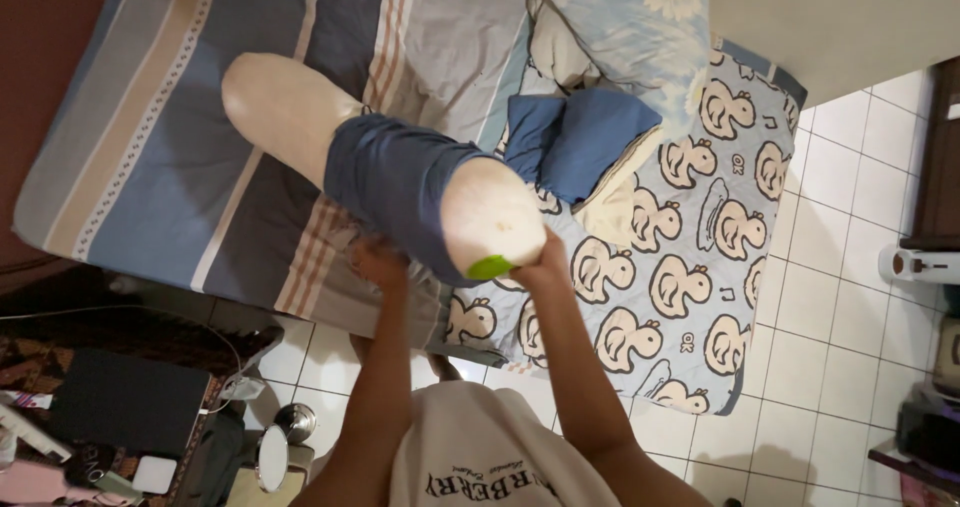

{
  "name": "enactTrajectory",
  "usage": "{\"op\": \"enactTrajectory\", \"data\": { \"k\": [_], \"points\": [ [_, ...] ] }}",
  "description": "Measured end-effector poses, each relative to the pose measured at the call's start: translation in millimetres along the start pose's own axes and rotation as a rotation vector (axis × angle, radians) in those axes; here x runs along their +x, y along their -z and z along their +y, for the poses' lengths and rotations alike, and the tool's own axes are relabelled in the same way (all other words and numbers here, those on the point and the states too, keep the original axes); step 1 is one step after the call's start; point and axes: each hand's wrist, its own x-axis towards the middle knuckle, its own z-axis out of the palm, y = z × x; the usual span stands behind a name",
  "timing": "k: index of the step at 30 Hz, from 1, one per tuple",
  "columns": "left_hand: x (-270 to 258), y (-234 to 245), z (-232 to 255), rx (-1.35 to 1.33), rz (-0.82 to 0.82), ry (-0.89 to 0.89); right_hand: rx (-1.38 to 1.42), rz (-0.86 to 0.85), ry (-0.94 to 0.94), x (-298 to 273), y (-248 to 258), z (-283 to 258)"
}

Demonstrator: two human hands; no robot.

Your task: The person removes a light blue pillowcase from a cylindrical pillow, then places a dark blue pillowcase onto the same pillow. They pull the case over the pillow and adjust it to fit snugly.

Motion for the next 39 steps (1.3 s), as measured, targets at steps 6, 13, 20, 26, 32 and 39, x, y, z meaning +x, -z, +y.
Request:
{"op": "enactTrajectory", "data": {
  "k": [6,13,20,26,32,39],
  "points": [
    [25.0,74.9,-6.9,-0.030,-0.234,-0.008,1.079,-0.014,-0.556,-26.7,7.7,-121.1],
    [36.5,14.3,62.5,-0.542,-0.477,0.086,1.335,-0.037,-0.775,-16.8,-13.6,-125.8],
    [35.2,-17.7,55.9,-0.427,-0.352,0.059,1.357,0.030,-0.789,23.6,-6.0,-81.9],
    [45.2,-22.7,63.3,-0.463,-0.532,0.097,1.169,0.021,-0.630,64.7,-2.2,-56.5],
    [25.2,-43.9,73.8,-0.507,-0.601,0.078,0.086,0.193,-0.224,149.1,48.1,67.2],
    [37.4,-30.3,100.5,-0.507,-0.666,0.083,-0.369,0.166,1.071,74.1,16.0,10.5]
  ]
}}
